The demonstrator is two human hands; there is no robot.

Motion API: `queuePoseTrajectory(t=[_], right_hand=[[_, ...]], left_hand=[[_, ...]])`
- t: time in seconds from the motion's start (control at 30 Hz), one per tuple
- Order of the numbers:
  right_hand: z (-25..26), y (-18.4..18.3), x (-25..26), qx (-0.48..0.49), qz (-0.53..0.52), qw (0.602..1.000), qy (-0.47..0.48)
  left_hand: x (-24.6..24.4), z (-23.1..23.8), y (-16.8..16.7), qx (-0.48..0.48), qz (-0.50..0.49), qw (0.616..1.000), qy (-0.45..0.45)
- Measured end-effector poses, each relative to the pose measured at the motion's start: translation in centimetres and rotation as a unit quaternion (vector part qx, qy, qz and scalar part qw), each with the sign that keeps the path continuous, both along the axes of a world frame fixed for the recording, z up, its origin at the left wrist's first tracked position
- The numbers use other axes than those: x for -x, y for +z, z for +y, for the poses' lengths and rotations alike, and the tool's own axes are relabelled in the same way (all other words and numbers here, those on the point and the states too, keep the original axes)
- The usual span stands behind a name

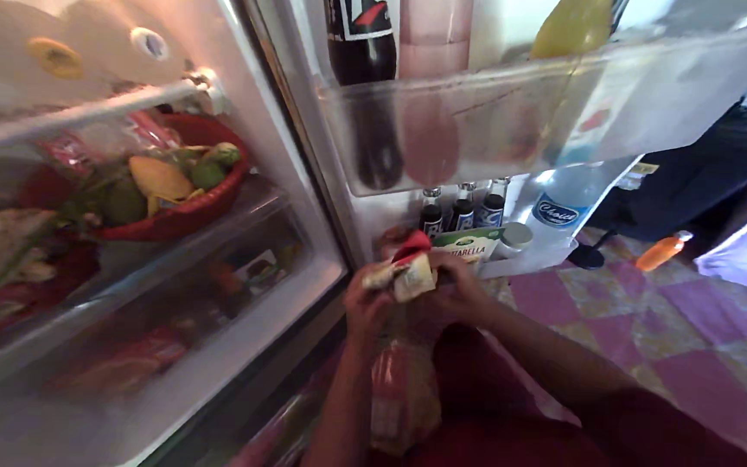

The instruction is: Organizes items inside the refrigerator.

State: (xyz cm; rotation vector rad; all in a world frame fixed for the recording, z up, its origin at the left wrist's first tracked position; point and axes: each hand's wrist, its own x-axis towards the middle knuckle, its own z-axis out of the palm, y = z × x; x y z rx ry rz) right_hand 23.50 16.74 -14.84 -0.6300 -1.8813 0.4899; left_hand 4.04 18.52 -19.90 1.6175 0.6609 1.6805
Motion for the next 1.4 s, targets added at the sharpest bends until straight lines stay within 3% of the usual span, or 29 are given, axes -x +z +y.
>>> queuePoseTrajectory(t=[0.1, 0.17, 0.23, 0.3, 0.4, 0.57, 0.73, 0.83, 0.93, 1.07, 1.2, 1.27, 1.4], right_hand=[[3.0, 2.2, -0.7, -0.163, -0.013, 0.986, -0.043], [4.4, 3.3, -0.5, -0.207, -0.071, 0.973, -0.07], [5.7, 3.7, 0.2, -0.215, -0.133, 0.957, -0.139], [7.2, 3.0, 0.4, -0.239, -0.181, 0.929, -0.217], [8.0, 2.5, 0.7, -0.223, -0.254, 0.895, -0.291], [7.2, 3.6, 0.8, -0.095, -0.332, 0.894, -0.286], [7.2, 5.3, 1.3, -0.118, -0.358, 0.871, -0.316], [8.0, 6.7, 1.1, -0.069, -0.385, 0.877, -0.278], [8.4, 7.7, 0.8, -0.04, -0.395, 0.883, -0.25], [8.8, 7.9, 0.2, -0.044, -0.337, 0.916, -0.214], [9.8, 7.6, -0.2, -0.059, -0.29, 0.936, -0.192], [9.4, 8.0, 0.9, -0.01, -0.334, 0.921, -0.201], [8.3, 8.2, 2.6, -0.009, -0.401, 0.889, -0.223]], left_hand=[[-1.9, 1.5, 1.7, 0.081, 0.076, 0.989, 0.1], [-2.6, 2.8, 2.0, 0.145, 0.284, 0.94, 0.122], [-3.5, 4.3, 1.6, 0.115, 0.463, 0.868, 0.141], [-3.8, 4.1, 1.0, 0.057, 0.504, 0.847, 0.162], [-3.6, 3.2, 0.3, 0.008, 0.466, 0.867, 0.179], [-3.5, 2.8, -1.1, -0.02, 0.368, 0.903, 0.221], [-4.2, 3.7, -1.4, -0.057, 0.32, 0.904, 0.279], [-4.8, 4.2, -1.0, -0.064, 0.357, 0.889, 0.279], [-5.4, 4.3, -0.5, -0.036, 0.342, 0.905, 0.249], [-5.3, 4.4, -1.3, -0.049, 0.282, 0.928, 0.239], [-5.3, 4.3, -1.7, -0.101, 0.261, 0.92, 0.274], [-5.7, 4.1, -0.5, -0.058, 0.277, 0.918, 0.277], [-6.5, 3.6, 3.5, 0.111, 0.31, 0.907, 0.264]])
